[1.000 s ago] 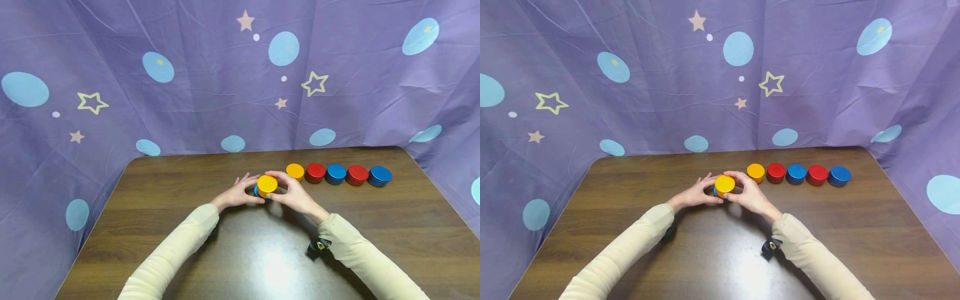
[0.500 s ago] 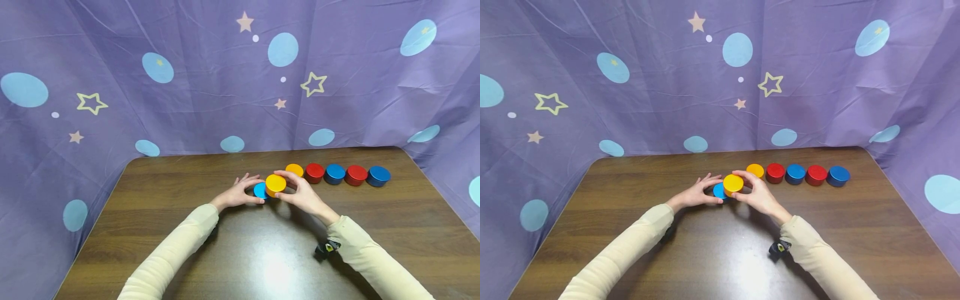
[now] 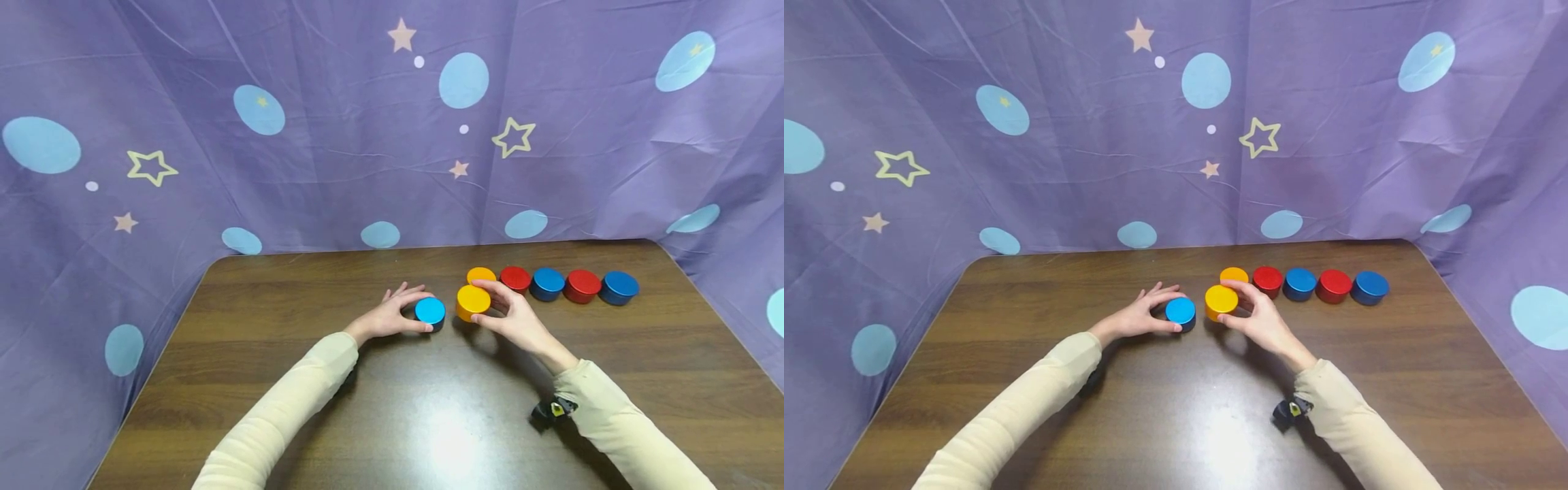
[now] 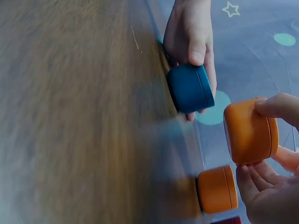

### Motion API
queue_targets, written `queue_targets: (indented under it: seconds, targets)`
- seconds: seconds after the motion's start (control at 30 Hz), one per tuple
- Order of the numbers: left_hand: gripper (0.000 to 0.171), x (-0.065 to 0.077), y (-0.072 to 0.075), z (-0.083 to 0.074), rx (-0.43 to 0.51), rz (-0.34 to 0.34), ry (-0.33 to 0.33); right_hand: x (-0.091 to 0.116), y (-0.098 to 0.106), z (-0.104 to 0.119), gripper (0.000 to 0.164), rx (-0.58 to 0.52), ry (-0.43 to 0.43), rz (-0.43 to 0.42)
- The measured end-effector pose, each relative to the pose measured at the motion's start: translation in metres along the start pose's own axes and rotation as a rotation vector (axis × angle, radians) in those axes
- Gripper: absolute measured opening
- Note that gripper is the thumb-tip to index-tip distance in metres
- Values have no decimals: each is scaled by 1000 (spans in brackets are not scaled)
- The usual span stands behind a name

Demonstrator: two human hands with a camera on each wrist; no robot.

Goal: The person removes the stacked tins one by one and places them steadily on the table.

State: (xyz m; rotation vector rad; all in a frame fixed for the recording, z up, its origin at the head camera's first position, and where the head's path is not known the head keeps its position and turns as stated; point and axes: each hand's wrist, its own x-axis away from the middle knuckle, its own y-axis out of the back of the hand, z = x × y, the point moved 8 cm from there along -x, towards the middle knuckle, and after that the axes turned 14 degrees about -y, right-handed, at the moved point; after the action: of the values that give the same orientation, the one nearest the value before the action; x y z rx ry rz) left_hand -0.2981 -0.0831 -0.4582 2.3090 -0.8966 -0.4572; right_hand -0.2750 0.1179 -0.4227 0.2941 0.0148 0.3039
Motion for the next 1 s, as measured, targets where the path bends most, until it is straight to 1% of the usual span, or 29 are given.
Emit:
queue_targets:
  seconds: [0.27,0.53,1.0]
  targets:
    - [63,2,1,-4,6,2,-7,7,17,-9,58,11,3,-41]
    - [63,1,0,-2,6,6,-6,16,32,-18,57,9,6,-63]
    - [62,0,-1,0,10,1,-10,31,59,-25,58,41,-35,-103]
